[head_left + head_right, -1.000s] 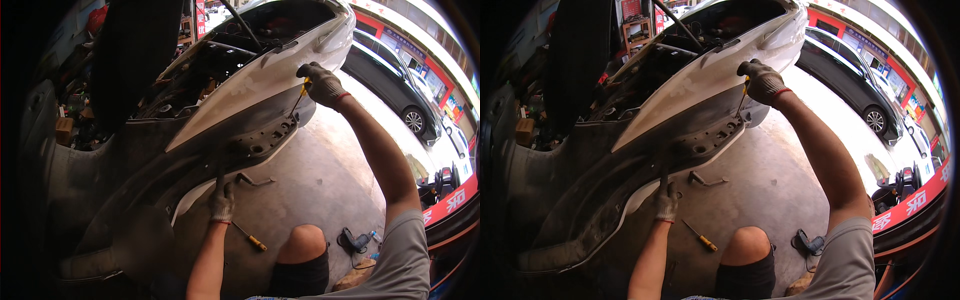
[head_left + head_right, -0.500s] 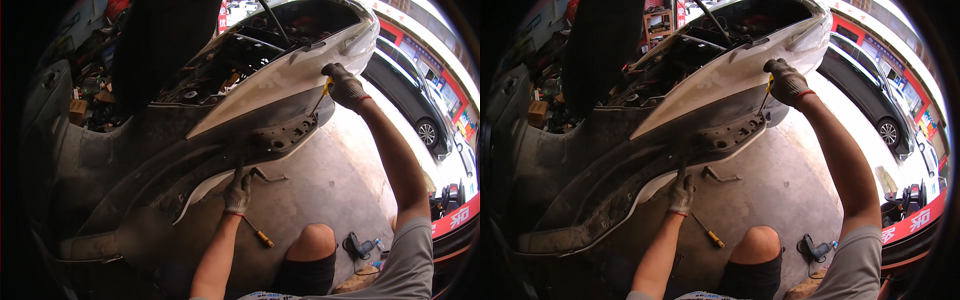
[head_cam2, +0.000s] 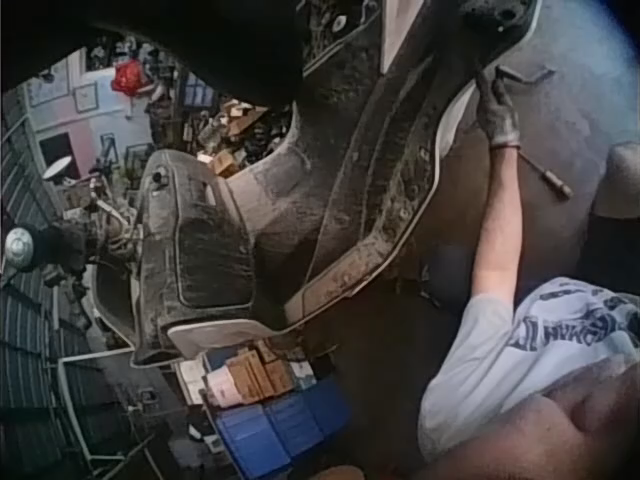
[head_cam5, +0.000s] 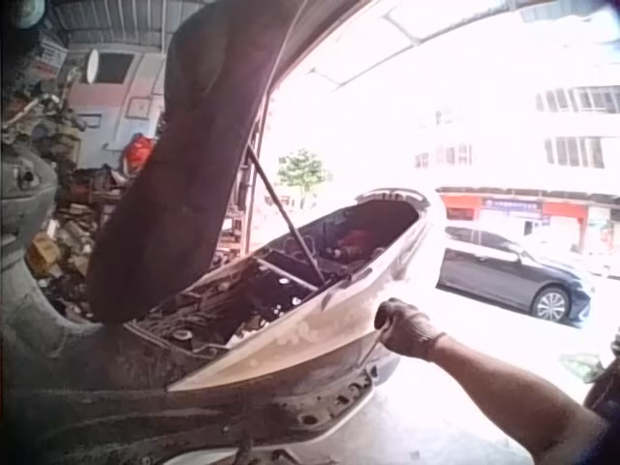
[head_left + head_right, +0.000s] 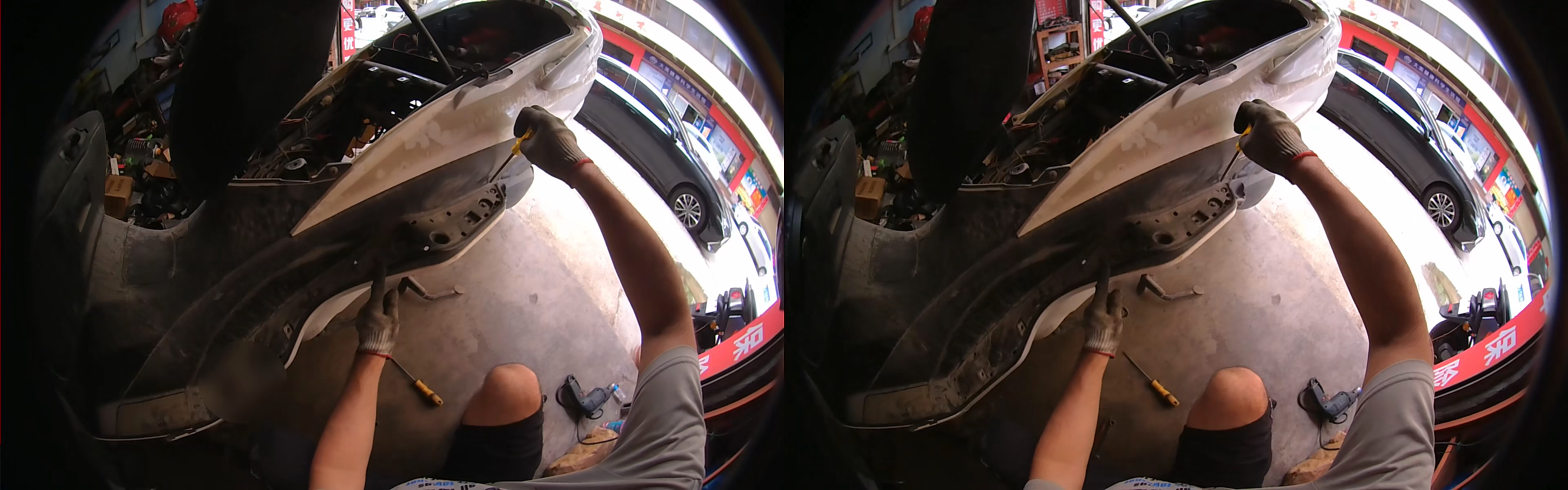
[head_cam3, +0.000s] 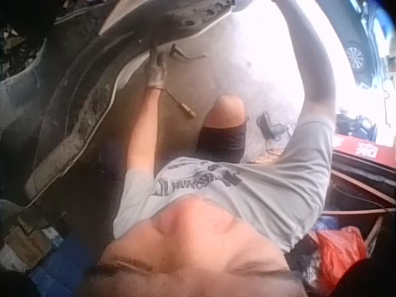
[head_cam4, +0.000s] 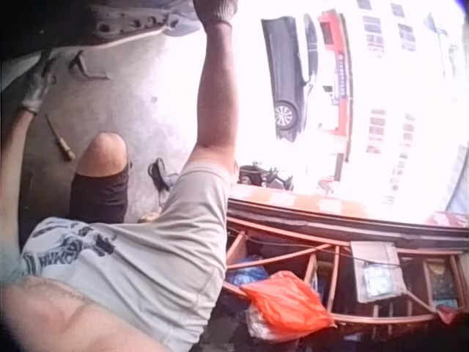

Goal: Removing screws and plastic body panels from a scooter.

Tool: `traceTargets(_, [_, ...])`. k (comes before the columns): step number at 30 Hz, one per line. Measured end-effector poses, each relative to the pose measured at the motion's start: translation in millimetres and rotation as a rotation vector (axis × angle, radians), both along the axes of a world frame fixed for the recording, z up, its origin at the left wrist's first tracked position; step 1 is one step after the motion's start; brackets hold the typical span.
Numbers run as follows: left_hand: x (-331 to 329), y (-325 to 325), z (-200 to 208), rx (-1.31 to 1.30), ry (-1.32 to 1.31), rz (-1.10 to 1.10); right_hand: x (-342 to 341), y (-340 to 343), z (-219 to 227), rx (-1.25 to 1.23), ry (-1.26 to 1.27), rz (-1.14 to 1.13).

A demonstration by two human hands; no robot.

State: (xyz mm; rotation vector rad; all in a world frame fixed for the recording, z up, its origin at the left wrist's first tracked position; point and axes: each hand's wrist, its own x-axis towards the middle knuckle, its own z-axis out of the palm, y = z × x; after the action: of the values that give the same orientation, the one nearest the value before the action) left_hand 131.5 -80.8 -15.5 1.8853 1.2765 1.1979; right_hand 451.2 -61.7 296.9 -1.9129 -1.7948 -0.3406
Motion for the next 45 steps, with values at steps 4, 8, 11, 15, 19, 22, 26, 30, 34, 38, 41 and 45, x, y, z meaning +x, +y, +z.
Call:
traceTargets(4, [1.1,-2.4,6.3,0.017,0.026,-0.003,5.2,-7.3,5.0,0.028,0.044,0.022])
traceTargets(8, [-1.1,-0.5,4.4,-0.023,0.038,-0.02,10.4,-10.7,2.2,0.098,-0.03,0.02])
traceTargets(11, [-5.4,3.0,-7.2,-0.058,0.039,-0.005,13.4,-10.6,-3.3,0.107,-0.023,0.022])
traceTargets(15, [-2.3,0.4,-3.2,-0.016,0.123,0.036,36.0,-19.0,-11.1,0.188,0.036,-0.018])
traceTargets(19, [0.5,-3.0,1.9,-0.032,0.135,0.014,64.3,-33.4,-14.9,0.188,0.172,-0.089])
traceTargets(22, [-1.6,-4.4,3.4,0.015,0.148,0.038,80.6,-38.2,-24.0,0.208,0.306,-0.164])
traceTargets(26, [-11.1,-3.3,9.4,0.018,0.137,0.043,84.4,-45.0,-38.4,0.196,0.497,-0.133])
traceTargets(30, [-9.6,-1.5,14.7,-0.115,0.08,-0.037,123.9,-64.6,-104.1,0.111,0.705,-0.176])
traceTargets(34, [-1.0,-12.8,29.2,0.076,-0.049,0.066,152.4,-99.5,-271.2,-0.26,0.745,-0.196])
traceTargets(38, [-0.1,-29.7,39.3,0.033,0.017,0.056,95.0,-145.2,-438.2,-0.577,0.602,-0.281])
traceTargets(41, [-30.5,-36.3,43.6,-0.095,0.115,0.03,4.7,-157.1,-486.5,-0.79,0.833,-0.307])
traceTargets(45, [-27.5,-36.5,90.6,-0.141,0.212,-0.169,33.3,-177.4,-577.0,-0.722,0.68,-0.382])
